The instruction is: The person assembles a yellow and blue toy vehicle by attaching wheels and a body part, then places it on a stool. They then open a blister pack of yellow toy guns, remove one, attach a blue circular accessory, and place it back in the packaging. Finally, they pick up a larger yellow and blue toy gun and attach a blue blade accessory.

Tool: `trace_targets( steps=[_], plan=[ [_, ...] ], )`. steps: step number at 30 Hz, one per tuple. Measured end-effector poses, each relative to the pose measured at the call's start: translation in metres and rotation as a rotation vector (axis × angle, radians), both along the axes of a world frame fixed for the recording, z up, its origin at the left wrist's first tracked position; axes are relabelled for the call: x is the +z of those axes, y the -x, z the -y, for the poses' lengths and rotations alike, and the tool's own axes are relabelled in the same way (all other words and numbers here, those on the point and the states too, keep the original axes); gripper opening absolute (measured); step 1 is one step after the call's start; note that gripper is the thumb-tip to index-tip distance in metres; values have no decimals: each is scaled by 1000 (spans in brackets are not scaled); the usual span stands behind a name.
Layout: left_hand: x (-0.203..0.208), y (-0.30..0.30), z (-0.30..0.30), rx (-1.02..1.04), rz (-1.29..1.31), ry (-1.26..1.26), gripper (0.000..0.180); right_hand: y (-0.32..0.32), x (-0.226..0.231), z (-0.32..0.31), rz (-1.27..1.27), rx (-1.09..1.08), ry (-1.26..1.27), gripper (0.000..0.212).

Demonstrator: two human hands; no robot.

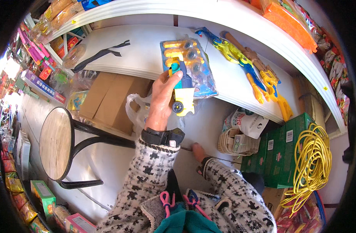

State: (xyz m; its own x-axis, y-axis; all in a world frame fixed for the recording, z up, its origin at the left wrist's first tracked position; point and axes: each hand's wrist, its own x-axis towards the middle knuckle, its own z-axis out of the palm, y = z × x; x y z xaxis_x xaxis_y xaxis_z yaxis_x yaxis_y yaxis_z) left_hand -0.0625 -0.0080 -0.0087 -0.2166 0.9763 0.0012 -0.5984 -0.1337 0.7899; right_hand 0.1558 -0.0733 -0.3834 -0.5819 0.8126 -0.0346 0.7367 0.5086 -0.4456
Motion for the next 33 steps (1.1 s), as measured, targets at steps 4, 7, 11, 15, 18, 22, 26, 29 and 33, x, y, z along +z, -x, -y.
trace_targets(
  steps=[4,7,11,15,18,22,26,29,33],
  plan=[
    [-1,0,-2,17,24,19,50,21,68,-52,-172,-32,349,15],
    [-1,-3,-5,68,29,-37,49,25,152,-84,-321,-33,484,14],
    [-2,-7,-11,150,-35,-36,43,13,262,-97,-706,-87,574,9],
    [-4,-9,-13,210,-11,-80,42,22,319,-94,-1043,-213,691,9],
    [-5,-10,-14,278,-61,-89,41,35,336,-83,-1160,-214,668,13],
    [-5,-11,-15,389,-124,-101,40,48,350,-65,-977,-167,339,18],
    [-5,-14,-16,444,-172,-133,40,59,358,-47,-862,-72,-144,40],
    [-5,-17,-17,473,-206,-139,40,63,359,-42,-790,-101,-263,45],
    [-6,-21,-17,509,-210,-142,40,70,356,-42,-821,-115,-348,42]
  ],
)
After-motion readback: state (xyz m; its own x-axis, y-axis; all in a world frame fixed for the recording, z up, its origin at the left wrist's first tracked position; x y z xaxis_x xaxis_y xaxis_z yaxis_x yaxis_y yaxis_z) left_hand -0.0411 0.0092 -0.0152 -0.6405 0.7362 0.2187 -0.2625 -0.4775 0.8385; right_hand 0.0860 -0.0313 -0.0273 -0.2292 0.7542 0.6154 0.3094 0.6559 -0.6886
